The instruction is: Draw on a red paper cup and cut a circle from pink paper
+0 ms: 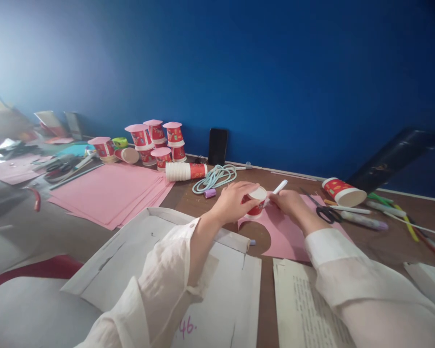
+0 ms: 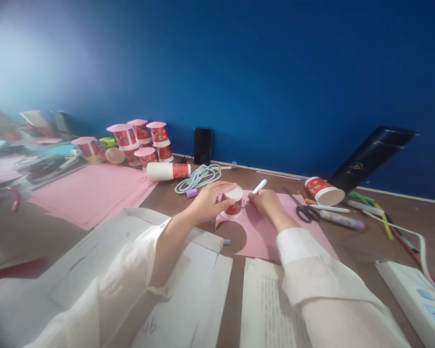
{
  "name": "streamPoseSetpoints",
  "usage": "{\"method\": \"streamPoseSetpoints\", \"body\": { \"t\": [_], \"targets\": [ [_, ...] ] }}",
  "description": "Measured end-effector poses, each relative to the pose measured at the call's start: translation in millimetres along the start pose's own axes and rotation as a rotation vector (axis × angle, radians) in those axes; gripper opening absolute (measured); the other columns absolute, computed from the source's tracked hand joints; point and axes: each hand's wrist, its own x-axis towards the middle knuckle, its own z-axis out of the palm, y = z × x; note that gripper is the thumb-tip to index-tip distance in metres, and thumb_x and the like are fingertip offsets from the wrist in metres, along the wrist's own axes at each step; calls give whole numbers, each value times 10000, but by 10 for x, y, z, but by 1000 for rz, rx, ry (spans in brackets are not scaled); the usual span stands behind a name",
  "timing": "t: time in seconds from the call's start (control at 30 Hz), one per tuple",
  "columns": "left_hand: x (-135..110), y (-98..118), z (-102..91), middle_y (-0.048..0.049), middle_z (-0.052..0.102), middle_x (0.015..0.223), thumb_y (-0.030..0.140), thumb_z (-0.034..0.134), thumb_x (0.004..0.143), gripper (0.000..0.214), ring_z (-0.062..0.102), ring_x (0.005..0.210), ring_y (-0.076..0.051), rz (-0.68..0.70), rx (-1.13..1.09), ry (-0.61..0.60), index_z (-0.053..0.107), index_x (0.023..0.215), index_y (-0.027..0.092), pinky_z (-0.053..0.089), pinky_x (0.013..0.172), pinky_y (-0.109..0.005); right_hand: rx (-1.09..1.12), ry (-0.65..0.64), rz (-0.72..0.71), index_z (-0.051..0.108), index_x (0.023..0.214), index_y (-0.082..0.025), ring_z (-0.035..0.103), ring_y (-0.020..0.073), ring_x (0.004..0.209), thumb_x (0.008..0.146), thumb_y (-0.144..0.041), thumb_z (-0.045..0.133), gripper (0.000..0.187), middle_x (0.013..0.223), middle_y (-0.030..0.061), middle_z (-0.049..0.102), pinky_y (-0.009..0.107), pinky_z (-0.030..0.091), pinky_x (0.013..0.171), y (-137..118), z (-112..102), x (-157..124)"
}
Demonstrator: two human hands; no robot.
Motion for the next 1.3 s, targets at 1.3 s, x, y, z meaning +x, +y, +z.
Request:
{"method": "streamPoseSetpoints", "body": {
  "t": [1.3],
  "targets": [
    [8, 16, -18, -42, 608, 1314, 347, 595, 851, 413, 532, 1213, -254, -19, 33, -27, 611, 1259, 278, 387, 1070, -437, 336, -109, -61, 612, 598, -148, 483, 122, 484, 647, -373, 623, 231, 504, 19, 549, 236, 342, 465, -195, 270, 282]
  ]
}}
